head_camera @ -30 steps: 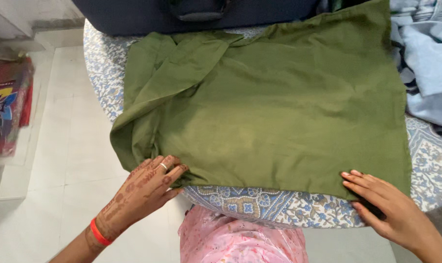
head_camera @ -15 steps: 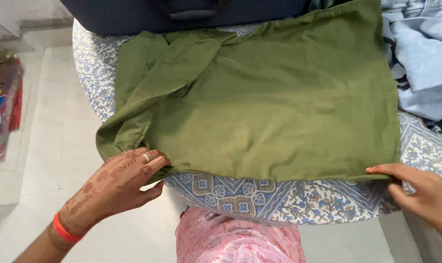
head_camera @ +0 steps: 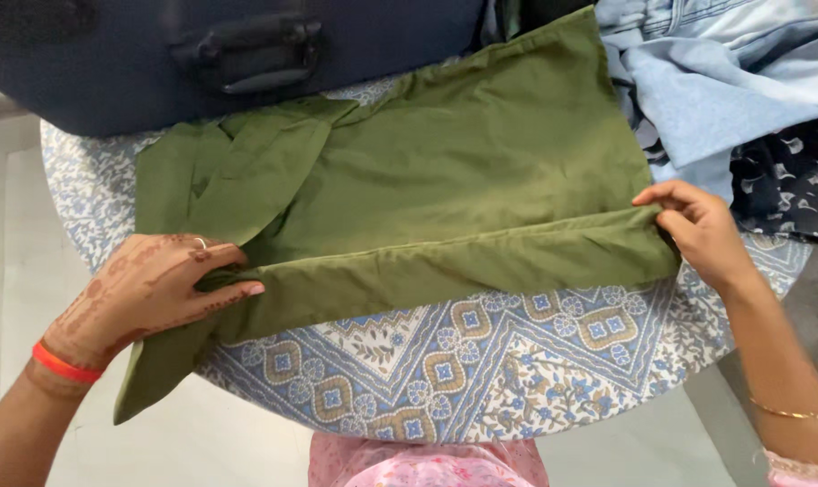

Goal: The person picks up a shirt from a pile of clothes, fastens the buttons, spreads it out, and then folds the garment into a neat rectangle before placing it back into a suitcase.

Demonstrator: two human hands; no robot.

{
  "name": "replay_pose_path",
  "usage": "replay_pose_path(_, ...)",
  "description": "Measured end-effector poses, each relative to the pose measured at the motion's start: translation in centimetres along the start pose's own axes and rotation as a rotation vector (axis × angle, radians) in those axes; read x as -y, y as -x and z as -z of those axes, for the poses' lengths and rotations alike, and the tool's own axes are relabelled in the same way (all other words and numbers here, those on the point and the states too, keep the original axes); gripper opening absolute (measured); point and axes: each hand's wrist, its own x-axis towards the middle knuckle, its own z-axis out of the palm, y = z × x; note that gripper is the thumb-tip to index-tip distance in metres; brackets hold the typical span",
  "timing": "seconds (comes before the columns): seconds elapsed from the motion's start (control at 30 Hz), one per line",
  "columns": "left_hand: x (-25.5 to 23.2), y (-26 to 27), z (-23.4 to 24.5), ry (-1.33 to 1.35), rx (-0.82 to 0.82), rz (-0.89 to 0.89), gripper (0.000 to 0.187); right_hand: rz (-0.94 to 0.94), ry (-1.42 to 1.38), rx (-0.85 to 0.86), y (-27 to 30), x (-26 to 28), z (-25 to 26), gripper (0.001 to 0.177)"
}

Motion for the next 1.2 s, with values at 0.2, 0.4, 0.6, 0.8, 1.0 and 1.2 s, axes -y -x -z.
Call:
replay_pose_path(0.2, 3.0, -5.0, -2.7, -0.153, -0.150, -0.281, 0.064, 0.072, 0.089, 0.001, -4.7, 1.7, -3.0, 0.026)
replay_pose_path(0.4, 2.6, -6.1, -2.3, -0.221, -0.239, -0.369, 0.084, 0.295, 0.821, -0.197, -2.4, 7.7, -5.3, 0.028)
replay_pose_path(0.6, -4.7, 0.1, -6.0, -0.221, -0.117, -0.601, 0.051, 0.498, 0.799, 0.130, 2.4, 11.2, -7.7, 0.044)
replay_pose_path(0.8, -8.8, 0.9, -10.5, 0.325, -0.172, -0.420, 0.077, 0.436, 0.882, 0.480, 3.4, 9.9, -8.0, 0.083)
replay_pose_path(1.0, -7.4, 0.5, -10.0, 0.134, -0.136, -0.304, 0.086, 0.393, 1.030, 0.444, 2.9, 9.3, -7.4, 0.095)
replay_pose_path(1.2, -5.8, 0.1, -7.9, 0.055, 0.083, -0.259, 0.108, 0.546, 1.092, 0.227, 3.5, 8.4, -7.2, 0.070)
